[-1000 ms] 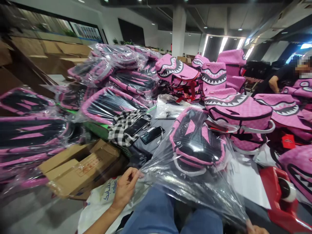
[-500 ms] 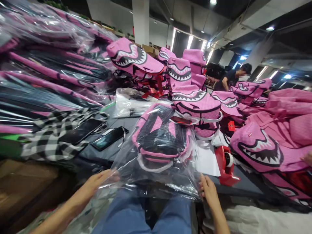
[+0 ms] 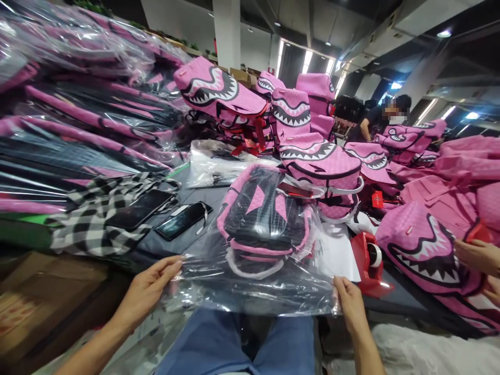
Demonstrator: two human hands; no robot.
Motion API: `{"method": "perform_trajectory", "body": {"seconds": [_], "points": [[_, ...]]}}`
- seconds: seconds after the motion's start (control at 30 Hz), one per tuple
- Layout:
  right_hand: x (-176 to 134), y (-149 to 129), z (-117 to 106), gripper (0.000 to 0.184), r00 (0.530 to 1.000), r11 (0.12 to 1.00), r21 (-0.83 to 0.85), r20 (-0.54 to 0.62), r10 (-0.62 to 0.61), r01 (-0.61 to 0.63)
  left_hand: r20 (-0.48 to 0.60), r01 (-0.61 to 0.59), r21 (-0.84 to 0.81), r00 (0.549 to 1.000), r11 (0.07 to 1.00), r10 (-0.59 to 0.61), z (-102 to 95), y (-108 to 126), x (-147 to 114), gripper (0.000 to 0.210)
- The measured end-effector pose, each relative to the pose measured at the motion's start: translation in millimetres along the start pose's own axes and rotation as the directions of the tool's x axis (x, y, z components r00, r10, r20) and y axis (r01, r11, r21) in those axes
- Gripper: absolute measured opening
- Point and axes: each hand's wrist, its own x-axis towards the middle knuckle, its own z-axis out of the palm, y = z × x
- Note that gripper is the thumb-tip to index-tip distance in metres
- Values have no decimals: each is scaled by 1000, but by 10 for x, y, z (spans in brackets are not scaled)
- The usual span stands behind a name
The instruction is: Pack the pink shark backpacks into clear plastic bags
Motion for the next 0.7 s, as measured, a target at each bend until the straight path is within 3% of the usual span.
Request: {"method": "perform_trajectory", "body": {"seconds": [0.13, 0.27, 0.37, 0.47, 0.57, 0.63, 0.7], "points": [[24, -18, -76, 61, 996, 965, 257, 87, 37, -58, 116, 186, -340, 981, 922, -155, 5, 63, 21, 72], [51, 170, -63, 55, 994, 771, 628, 80, 73, -108, 174, 347, -562, 937, 751, -303, 47, 49, 25, 42], [33, 434, -70, 58, 995, 684, 723, 89, 47, -97, 248, 361, -613, 932, 703, -263, 4, 2, -1, 48], [21, 627, -100, 67, 1000, 757, 653, 8, 6, -9, 288, 271, -516, 948, 813, -133, -51, -42, -18, 59], [65, 606, -125, 53, 992, 933, 349, -114, -53, 90, 192, 15, -246, 981, 969, 34, -30, -72, 27, 40], [110, 512, -128, 54, 961, 979, 57, -212, -178, 194, 116, -148, -68, 981, 987, 155, 25, -87, 83, 45], [147, 427, -103, 57, 893, 938, -122, -287, -347, 326, 42, -243, 11, 969, 970, 242, 88, -102, 134, 59]]}}
